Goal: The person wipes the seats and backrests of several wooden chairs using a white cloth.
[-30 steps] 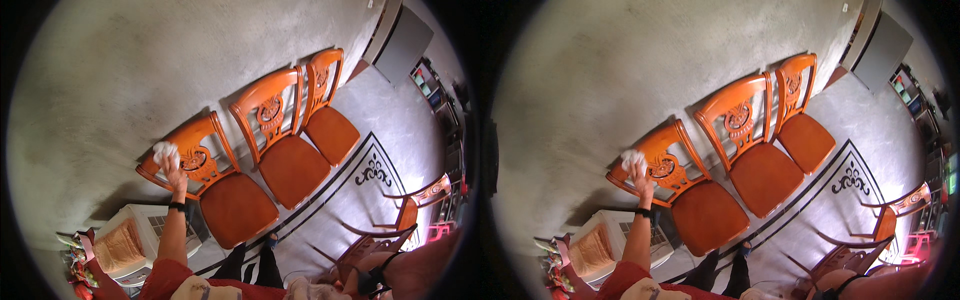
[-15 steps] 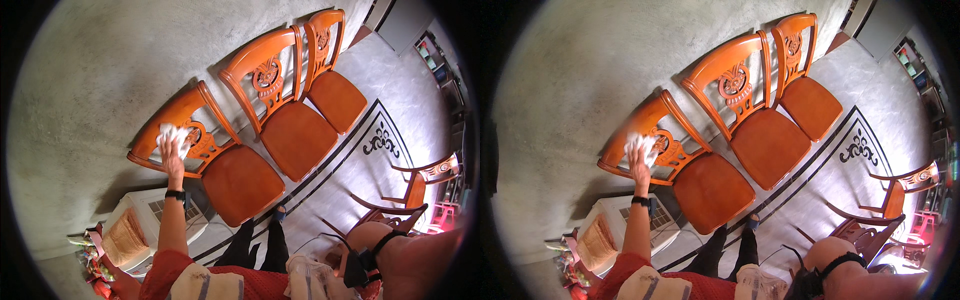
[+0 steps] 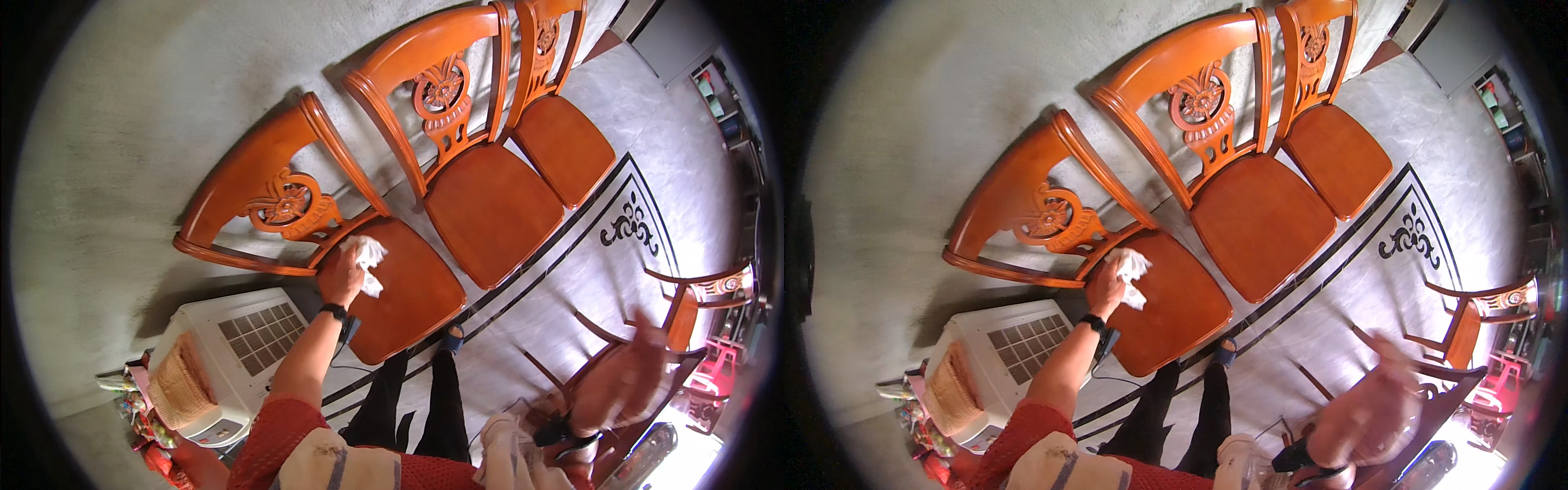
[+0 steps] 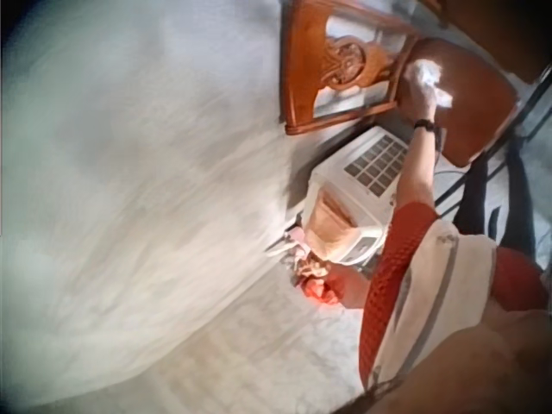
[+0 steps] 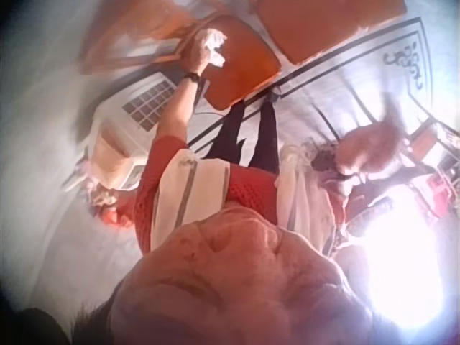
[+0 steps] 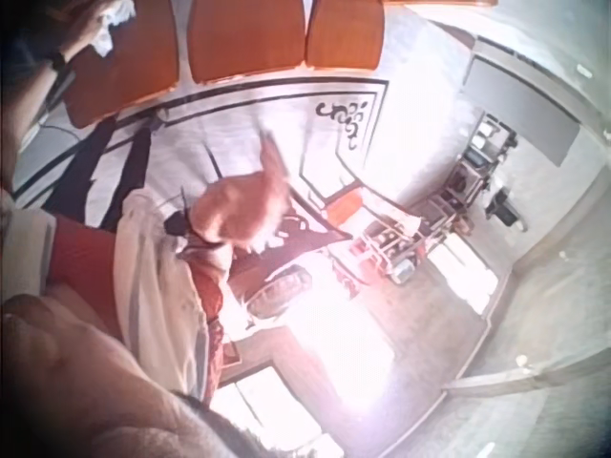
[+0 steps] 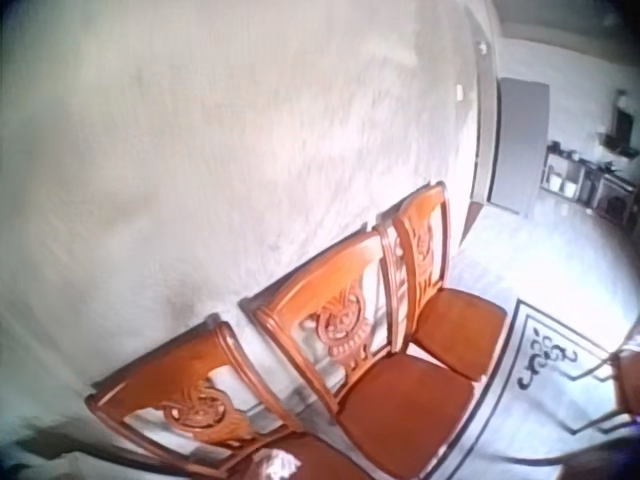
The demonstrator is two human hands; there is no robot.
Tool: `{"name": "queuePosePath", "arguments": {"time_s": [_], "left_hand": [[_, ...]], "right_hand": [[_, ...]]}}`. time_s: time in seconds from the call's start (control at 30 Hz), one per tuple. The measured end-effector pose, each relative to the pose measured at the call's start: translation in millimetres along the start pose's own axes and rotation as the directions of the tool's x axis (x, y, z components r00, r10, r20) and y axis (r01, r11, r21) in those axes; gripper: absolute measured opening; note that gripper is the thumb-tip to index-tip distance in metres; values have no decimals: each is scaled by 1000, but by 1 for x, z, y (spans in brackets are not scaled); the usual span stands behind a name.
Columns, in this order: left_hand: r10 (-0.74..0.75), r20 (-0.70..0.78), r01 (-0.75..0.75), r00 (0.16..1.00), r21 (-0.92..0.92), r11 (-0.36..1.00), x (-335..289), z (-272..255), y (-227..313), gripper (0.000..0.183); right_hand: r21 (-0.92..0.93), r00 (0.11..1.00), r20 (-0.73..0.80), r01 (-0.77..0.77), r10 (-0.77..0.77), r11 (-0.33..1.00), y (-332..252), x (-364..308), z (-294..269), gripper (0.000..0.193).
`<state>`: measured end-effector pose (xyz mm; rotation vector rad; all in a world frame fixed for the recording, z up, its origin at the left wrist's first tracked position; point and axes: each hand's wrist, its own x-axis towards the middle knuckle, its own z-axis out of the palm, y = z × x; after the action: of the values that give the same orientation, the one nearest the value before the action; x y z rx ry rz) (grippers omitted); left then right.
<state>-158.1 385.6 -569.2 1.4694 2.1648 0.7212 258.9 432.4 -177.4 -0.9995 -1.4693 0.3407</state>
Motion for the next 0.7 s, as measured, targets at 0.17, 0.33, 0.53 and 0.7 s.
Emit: {"name": "queuePosePath", "arguments": {"time_s": [0.17, 0.33, 0.53, 0.7], "left_hand": [[27, -119, -14, 993, 112, 994, 56, 79, -56, 53], [186, 13, -185, 982, -46, 982, 13, 188, -7, 47], [459, 492, -516, 740, -22, 856, -138, 147, 24, 50], [187, 222, -220, 957, 134, 966, -135, 44, -36, 37]], "right_hand": [[-35, 736, 268, -637, 622, 770, 30, -96, 14, 18], [-48, 654, 348, -703, 672, 709, 58, -173, 30, 17], [185, 728, 225, -685, 648, 705, 68, -159, 47, 16], [55, 912, 132, -399, 389, 915, 102, -87, 25, 27]]}}
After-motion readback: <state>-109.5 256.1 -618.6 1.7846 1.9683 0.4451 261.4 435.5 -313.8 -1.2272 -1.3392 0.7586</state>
